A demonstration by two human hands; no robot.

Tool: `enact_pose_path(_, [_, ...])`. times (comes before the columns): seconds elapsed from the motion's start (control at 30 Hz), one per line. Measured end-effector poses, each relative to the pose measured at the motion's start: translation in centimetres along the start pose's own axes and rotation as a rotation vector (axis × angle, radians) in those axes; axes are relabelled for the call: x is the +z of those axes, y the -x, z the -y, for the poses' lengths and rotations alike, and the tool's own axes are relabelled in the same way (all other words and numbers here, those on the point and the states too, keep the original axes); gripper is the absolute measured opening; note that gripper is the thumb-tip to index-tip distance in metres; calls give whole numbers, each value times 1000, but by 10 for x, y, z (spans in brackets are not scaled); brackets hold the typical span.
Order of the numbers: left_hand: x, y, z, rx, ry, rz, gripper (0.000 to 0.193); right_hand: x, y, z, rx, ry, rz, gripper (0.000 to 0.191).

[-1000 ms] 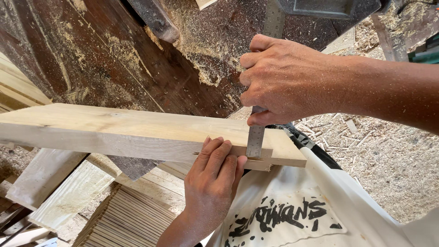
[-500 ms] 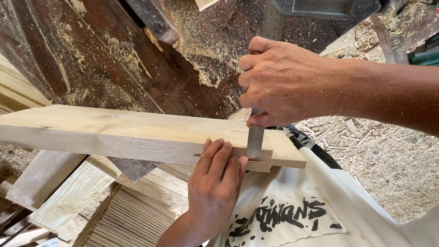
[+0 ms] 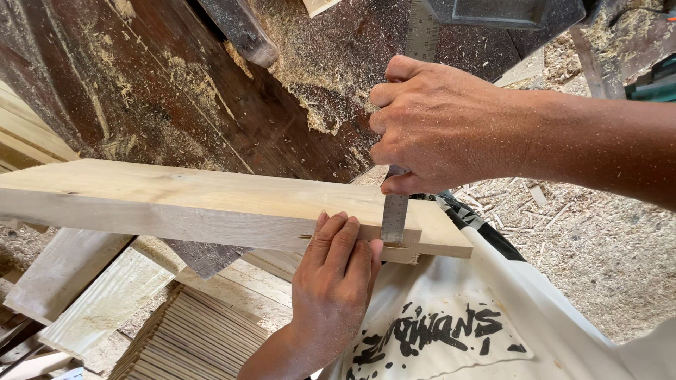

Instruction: The person shapes a wooden plank using a manual mortising machine, repeatedly striking a chisel with a hammer to cut a notch. They measure the notch with a ruler and continue refining the cut.

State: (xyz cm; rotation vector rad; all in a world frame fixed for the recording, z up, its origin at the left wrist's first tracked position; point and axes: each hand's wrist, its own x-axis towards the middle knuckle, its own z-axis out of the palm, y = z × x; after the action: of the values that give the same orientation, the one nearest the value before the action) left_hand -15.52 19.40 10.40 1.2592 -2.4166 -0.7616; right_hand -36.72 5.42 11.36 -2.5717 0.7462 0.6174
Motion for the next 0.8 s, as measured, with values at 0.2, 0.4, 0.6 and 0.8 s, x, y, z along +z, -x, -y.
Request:
enact_pose_path(0.2, [1, 2, -1, -6, 6, 0, 23, -1, 1, 2, 17, 15, 23, 42])
enact_pose_path(0.4, [2, 4, -1, 7, -15, 9, 24, -3, 1, 2, 13, 19, -16, 41])
enact_pose_path(0.6, [3, 8, 3, 5, -5, 23, 24, -8, 0, 7, 20, 7, 6, 37])
enact_pose_path(0.8, [-1, 8, 9, 184, -134, 97, 44, -13, 2, 10, 19, 15, -3, 37])
